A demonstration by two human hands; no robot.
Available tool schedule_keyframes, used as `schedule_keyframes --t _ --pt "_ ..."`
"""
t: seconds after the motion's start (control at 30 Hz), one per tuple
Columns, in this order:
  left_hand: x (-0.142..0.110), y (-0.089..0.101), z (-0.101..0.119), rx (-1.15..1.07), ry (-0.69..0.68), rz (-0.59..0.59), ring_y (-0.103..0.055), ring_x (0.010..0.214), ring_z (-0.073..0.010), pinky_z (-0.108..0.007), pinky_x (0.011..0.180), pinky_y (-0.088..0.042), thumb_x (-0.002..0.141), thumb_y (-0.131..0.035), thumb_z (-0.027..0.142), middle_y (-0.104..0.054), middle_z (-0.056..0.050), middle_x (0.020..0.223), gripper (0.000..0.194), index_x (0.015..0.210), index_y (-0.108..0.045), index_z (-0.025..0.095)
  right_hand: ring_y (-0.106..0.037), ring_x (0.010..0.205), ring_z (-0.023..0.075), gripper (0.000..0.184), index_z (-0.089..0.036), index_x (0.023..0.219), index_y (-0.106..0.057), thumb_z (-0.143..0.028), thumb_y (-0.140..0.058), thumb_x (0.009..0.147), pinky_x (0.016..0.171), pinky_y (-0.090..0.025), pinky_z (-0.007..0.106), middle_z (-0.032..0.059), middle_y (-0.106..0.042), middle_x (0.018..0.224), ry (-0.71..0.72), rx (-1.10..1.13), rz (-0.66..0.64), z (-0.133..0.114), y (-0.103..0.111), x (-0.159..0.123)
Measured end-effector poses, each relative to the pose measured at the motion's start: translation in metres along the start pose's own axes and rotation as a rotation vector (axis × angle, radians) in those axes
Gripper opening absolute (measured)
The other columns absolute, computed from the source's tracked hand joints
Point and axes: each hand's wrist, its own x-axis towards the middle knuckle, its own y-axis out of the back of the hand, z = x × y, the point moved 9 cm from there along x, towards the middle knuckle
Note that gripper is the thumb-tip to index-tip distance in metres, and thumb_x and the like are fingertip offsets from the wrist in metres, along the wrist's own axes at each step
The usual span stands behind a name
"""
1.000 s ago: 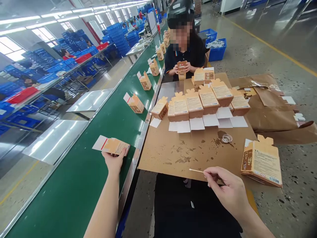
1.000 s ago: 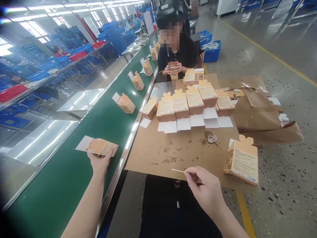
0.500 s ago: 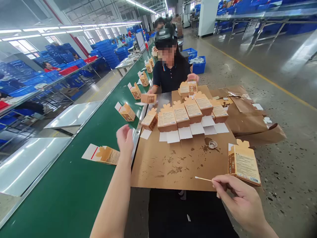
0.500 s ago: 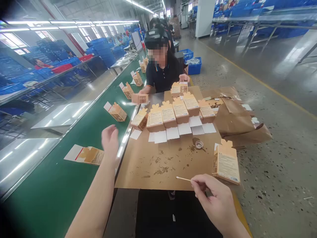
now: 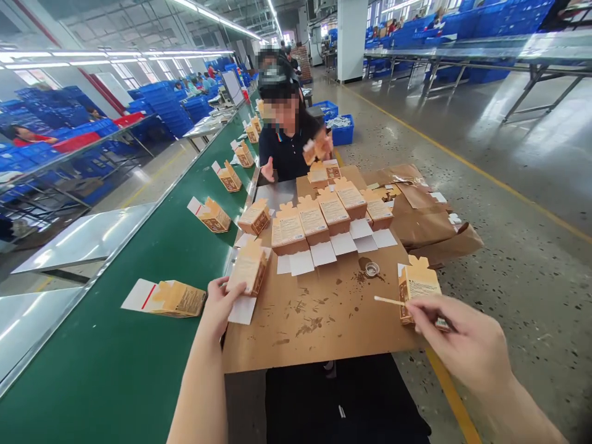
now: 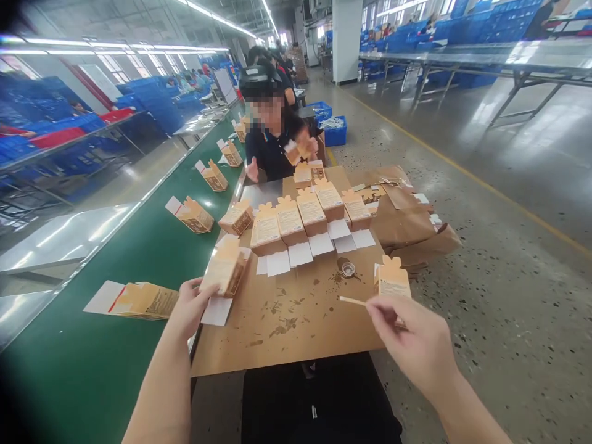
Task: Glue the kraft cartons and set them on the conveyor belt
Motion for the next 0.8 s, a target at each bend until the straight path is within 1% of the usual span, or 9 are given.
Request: schedule_keyframes --t 0.1,0.2,0.33,0.4,0.47,0.57,0.67,0.73,0.8 --pt "-0.041 0.006 -0.036 -0.344 0.119 -0.12 -0.081 0.132 -0.0434 -0.057 0.107 -0.07 0.062 -0.104 0.049 -0.085 -0.017 0.135 0.079 0.13 -0.074 0.024 -0.075 0.064 0.0183 0.024 -0.027 0.09 -0.083 -0.031 -0.067 0.108 0.067 -0.062 0.03 0.0014 -0.083 0.078 0.022 -0.153 -0.131 0.024 -0.021 0.037" --pt "-0.07 -0.007 -0.047 -0.433 0.122 -0.153 -0.073 0.148 -0.0519 -0.066 0.122 -0.064 0.055 -0.11 0.051 -0.086 -0.018 0.137 0.085 0.13 -0.081 0.024 -0.078 0.074 0.0216 0.023 -0.026 0.087 -0.079 -0.024 -0.064 0.104 0.072 -0.058 0.033 0.0041 -0.084 0.083 -0.049 -0.258 -0.355 0.058 -0.062 0.063" --pt "-0.082 -0.045 -0.042 -0.418 0.085 -0.196 -0.079 0.137 -0.0522 -0.071 0.122 -0.063 0.047 -0.117 0.05 -0.088 -0.02 0.13 0.089 0.123 -0.084 0.019 -0.075 0.073 0.0218 0.028 -0.026 0.074 -0.069 -0.013 -0.066 0.099 0.069 -0.05 0.032 0.0037 -0.081 0.077 -0.074 -0.318 -0.495 0.082 -0.102 0.073" --pt "-0.08 -0.061 -0.04 -0.382 0.087 -0.236 -0.083 0.128 -0.0499 -0.068 0.116 -0.066 0.046 -0.119 0.051 -0.088 -0.021 0.126 0.087 0.118 -0.083 0.017 -0.074 0.071 0.0218 0.032 -0.026 0.071 -0.065 -0.012 -0.065 0.1 0.067 -0.048 0.032 0.0041 -0.081 0.076 -0.073 -0.332 -0.53 0.086 -0.109 0.072" --pt "-0.076 -0.07 -0.04 -0.344 0.09 -0.252 -0.085 0.122 -0.0471 -0.065 0.112 -0.068 0.046 -0.12 0.052 -0.089 -0.021 0.124 0.086 0.115 -0.081 0.017 -0.075 0.072 0.0224 0.033 -0.026 0.072 -0.065 -0.013 -0.063 0.102 0.067 -0.049 0.033 0.005 -0.082 0.078 -0.071 -0.34 -0.548 0.086 -0.106 0.07" --pt "-0.073 -0.073 -0.041 -0.337 0.093 -0.241 -0.085 0.122 -0.0449 -0.063 0.111 -0.068 0.045 -0.12 0.052 -0.088 -0.02 0.125 0.091 0.117 -0.079 0.017 -0.079 0.079 0.0243 0.027 -0.025 0.083 -0.073 -0.019 -0.06 0.107 0.07 -0.053 0.034 0.0066 -0.085 0.086 -0.044 -0.322 -0.477 0.076 -0.089 0.065" --pt "-0.075 -0.078 -0.04 -0.378 0.094 -0.238 -0.084 0.126 -0.0447 -0.062 0.113 -0.067 0.045 -0.121 0.05 -0.088 -0.02 0.129 0.092 0.12 -0.077 0.018 -0.079 0.079 0.0242 0.024 -0.025 0.094 -0.081 -0.027 -0.062 0.11 0.072 -0.06 0.035 0.0066 -0.086 0.089 0.009 -0.176 -0.304 0.045 -0.077 0.048" --pt "-0.078 -0.083 -0.038 -0.403 0.086 -0.237 -0.084 0.127 -0.0443 -0.062 0.114 -0.066 0.047 -0.12 0.049 -0.087 -0.02 0.13 0.09 0.12 -0.077 0.018 -0.079 0.076 0.0234 0.024 -0.025 0.098 -0.084 -0.028 -0.063 0.111 0.073 -0.065 0.036 0.0066 -0.087 0.09 0.017 -0.019 -0.266 0.02 -0.09 0.027" --pt "-0.082 -0.089 -0.036 -0.415 0.073 -0.236 -0.084 0.126 -0.0436 -0.062 0.113 -0.066 0.051 -0.12 0.049 -0.087 -0.019 0.129 0.087 0.12 -0.077 0.018 -0.08 0.075 0.022 0.023 -0.026 0.097 -0.084 -0.026 -0.066 0.11 0.072 -0.067 0.034 0.0052 -0.088 0.089 0.005 0.124 -0.316 -0.004 -0.12 0.003"
